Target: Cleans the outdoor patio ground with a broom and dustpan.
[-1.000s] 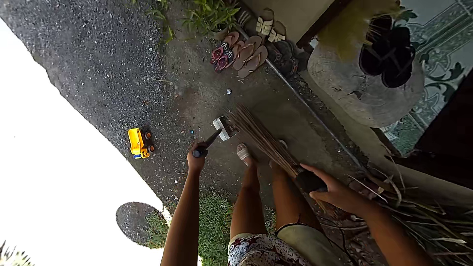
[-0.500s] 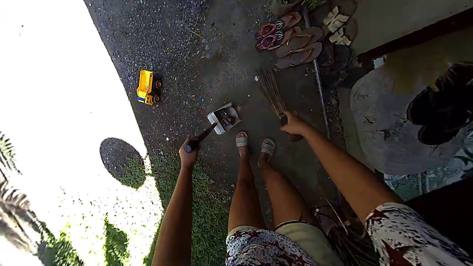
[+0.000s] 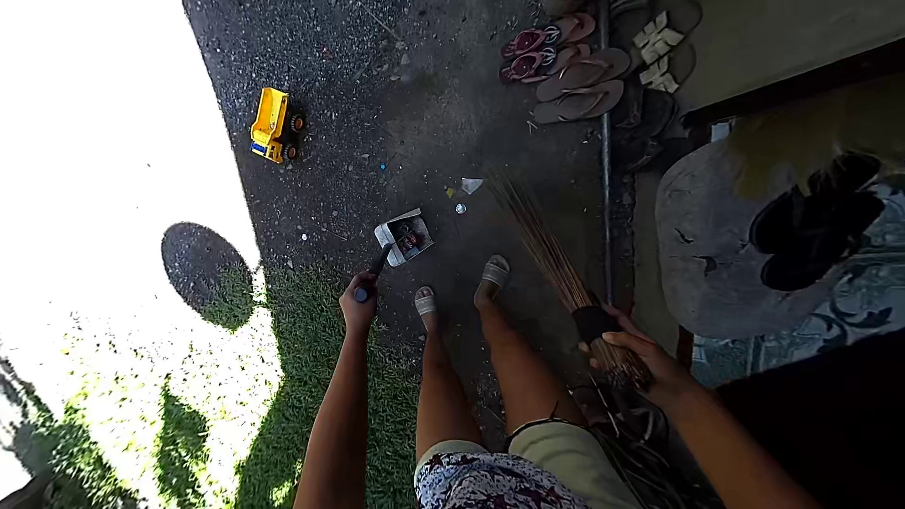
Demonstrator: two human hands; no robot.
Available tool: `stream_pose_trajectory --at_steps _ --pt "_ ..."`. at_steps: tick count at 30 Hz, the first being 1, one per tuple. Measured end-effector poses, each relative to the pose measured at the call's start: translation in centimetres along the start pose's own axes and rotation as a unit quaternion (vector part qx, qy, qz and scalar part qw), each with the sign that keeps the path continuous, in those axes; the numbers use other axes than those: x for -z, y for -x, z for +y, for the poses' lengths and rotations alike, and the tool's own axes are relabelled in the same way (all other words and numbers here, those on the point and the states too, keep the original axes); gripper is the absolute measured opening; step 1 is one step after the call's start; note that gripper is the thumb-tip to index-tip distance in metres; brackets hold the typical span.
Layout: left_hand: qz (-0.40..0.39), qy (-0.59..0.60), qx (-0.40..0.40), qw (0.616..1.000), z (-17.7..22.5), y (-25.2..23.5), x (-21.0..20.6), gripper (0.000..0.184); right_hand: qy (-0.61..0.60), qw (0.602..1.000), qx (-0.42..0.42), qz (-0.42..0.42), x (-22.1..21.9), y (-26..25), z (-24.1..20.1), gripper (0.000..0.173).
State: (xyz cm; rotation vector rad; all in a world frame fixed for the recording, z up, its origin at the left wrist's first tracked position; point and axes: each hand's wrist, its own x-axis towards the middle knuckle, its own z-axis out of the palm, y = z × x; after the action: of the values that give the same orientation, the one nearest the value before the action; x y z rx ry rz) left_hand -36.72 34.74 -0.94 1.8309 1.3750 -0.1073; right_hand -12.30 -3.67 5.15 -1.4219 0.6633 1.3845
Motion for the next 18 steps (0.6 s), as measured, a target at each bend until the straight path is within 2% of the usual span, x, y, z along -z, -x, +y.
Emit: stream_pose_trajectory --at_steps 1,2,3,4,6,7,8,10,11,12,13,15,16,18 --pt "-0.002 -0.002 0.003 1.000 -0.1 -0.1 0.0 0.031 -0.054 0.999 -0.004 -0.007 -0.3 -0.1 0.4 0.062" --pt "-0.004 -0.003 0.008 1.000 -0.4 -0.1 0.2 0.032 -0.059 0.998 0.002 0.000 -0.6 -0.3 0.7 0.060" --pt "-0.006 -0.002 0.013 1.000 -0.7 -0.1 0.3 0.032 0.014 0.999 0.015 0.026 -0.9 -0.3 0.7 0.061" --pt "-0.007 0.002 0.016 1.000 -1.0 -0.2 0.4 0.032 0.140 0.988 0.032 0.057 -1.4 -0.4 0.6 0.069" --pt "-0.011 0.003 0.016 1.000 -1.6 -0.3 0.7 0.032 0.316 0.946 0.031 0.061 -2.2 -1.0 1.3 0.087" --pt "-0.015 0.002 0.014 1.000 -1.7 -0.4 1.0 0.032 0.326 0.943 0.029 0.059 -2.6 -1.2 1.9 0.090" --pt "-0.020 0.000 0.014 1.000 -1.8 -0.6 1.3 0.032 0.280 0.958 0.019 0.061 -3.0 -0.8 2.0 0.085" --pt "-0.026 -0.007 0.019 0.999 -2.6 -0.2 1.7 0.032 0.102 0.993 -0.007 0.062 -2.7 -0.1 2.8 0.061" --pt "-0.030 -0.011 0.016 0.999 -3.0 -0.1 1.8 0.032 0.043 0.998 -0.022 0.046 -2.1 0.0 3.1 0.052" --pt "-0.033 -0.012 0.009 0.999 -3.3 -0.2 1.8 0.032 0.090 0.995 -0.021 0.044 -1.8 0.1 3.1 0.054" --pt "-0.036 -0.011 0.004 0.999 -3.3 -0.3 1.7 0.033 0.218 0.975 -0.015 0.046 -1.9 0.3 3.0 0.065" --pt "-0.045 -0.014 0.006 0.999 -3.2 -0.1 1.7 0.034 0.433 0.901 -0.030 0.018 -2.7 0.4 3.5 0.088" --pt "-0.052 -0.018 0.008 0.998 -3.3 0.0 1.7 0.033 0.456 0.889 -0.030 0.019 -3.0 0.8 4.1 0.091" --pt "-0.052 -0.024 0.006 0.998 -3.3 -0.2 1.8 0.032 0.332 0.943 -0.021 0.032 -2.9 2.3 4.7 0.082"
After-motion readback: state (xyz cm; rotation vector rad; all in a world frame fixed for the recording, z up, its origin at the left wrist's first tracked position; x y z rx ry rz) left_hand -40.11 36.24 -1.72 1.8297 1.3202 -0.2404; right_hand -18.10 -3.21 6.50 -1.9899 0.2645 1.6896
